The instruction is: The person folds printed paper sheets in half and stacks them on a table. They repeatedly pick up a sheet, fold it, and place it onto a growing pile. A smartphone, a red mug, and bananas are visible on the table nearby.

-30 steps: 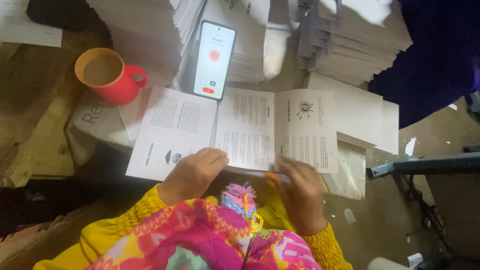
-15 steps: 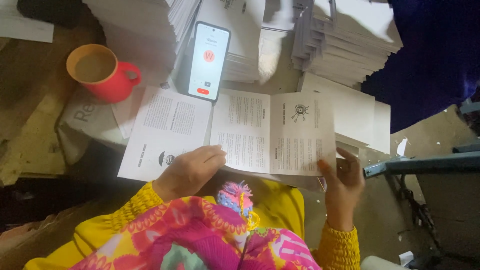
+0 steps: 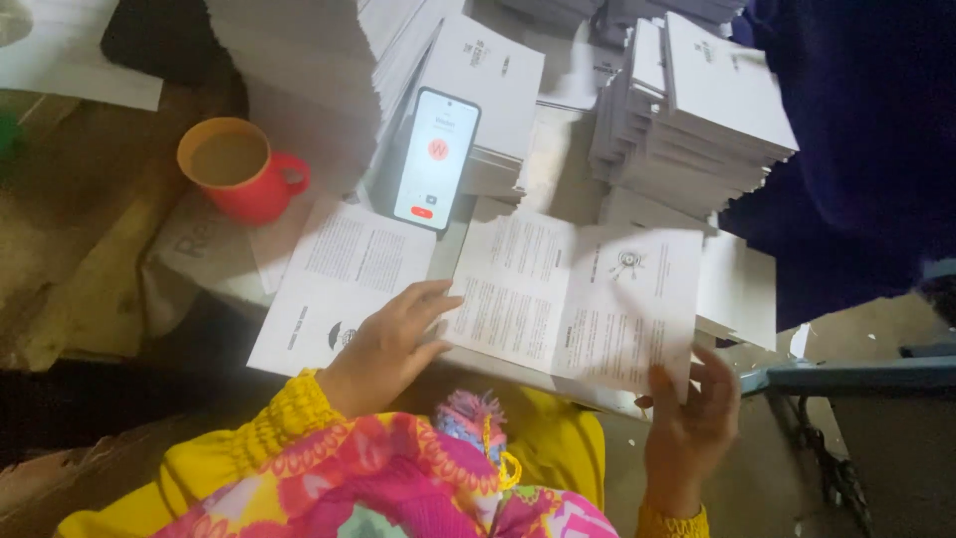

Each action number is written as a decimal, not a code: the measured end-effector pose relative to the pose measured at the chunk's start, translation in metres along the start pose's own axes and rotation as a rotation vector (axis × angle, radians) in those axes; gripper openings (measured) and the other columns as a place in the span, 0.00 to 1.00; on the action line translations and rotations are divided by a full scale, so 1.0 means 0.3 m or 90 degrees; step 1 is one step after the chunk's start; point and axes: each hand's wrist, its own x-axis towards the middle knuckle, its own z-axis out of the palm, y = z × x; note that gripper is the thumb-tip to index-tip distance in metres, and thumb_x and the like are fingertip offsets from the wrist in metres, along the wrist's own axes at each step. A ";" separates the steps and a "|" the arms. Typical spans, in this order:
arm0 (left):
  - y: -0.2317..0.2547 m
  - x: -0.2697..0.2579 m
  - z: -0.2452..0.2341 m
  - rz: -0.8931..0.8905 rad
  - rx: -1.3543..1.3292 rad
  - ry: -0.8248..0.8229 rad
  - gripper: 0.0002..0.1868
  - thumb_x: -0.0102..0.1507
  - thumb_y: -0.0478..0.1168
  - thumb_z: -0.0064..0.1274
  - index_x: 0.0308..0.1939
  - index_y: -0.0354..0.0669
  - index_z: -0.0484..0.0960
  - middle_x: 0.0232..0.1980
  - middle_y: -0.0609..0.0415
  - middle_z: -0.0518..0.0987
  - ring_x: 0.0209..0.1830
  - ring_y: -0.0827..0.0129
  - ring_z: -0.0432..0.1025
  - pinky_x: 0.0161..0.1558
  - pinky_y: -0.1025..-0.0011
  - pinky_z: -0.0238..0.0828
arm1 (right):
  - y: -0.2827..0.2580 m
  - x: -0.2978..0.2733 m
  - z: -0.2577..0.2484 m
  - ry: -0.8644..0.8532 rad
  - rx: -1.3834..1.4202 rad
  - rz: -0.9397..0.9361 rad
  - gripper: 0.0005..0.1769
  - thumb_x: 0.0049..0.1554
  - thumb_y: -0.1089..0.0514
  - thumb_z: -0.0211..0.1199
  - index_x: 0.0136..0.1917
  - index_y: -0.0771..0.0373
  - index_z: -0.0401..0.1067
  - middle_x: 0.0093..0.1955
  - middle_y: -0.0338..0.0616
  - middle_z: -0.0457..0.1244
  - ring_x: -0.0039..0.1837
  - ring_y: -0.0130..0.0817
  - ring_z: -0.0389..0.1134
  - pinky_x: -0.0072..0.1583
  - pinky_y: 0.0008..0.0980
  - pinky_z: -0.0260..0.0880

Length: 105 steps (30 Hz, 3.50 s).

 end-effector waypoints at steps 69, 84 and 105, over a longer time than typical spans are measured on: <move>-0.054 0.002 0.254 0.163 0.306 -0.008 0.42 0.59 0.57 0.56 0.68 0.32 0.61 0.74 0.40 0.57 0.76 0.51 0.50 0.73 0.58 0.51 | -0.082 0.054 0.303 -0.247 0.004 0.335 0.31 0.42 0.63 0.69 0.58 0.65 0.62 0.54 0.51 0.66 0.53 0.37 0.67 0.53 0.36 0.74; -0.034 0.012 0.267 0.137 0.373 -0.013 0.50 0.60 0.65 0.53 0.70 0.30 0.53 0.74 0.40 0.56 0.77 0.52 0.49 0.76 0.61 0.45 | -0.084 0.044 0.317 -0.232 -0.013 0.327 0.29 0.43 0.64 0.68 0.58 0.66 0.63 0.55 0.52 0.66 0.55 0.37 0.67 0.53 0.37 0.74; -0.065 0.009 0.303 0.138 0.486 0.047 0.52 0.57 0.75 0.47 0.69 0.37 0.60 0.72 0.40 0.59 0.75 0.48 0.52 0.76 0.57 0.45 | -0.045 0.032 0.327 -0.214 0.027 0.332 0.30 0.43 0.67 0.67 0.58 0.64 0.62 0.54 0.52 0.66 0.52 0.36 0.67 0.54 0.37 0.73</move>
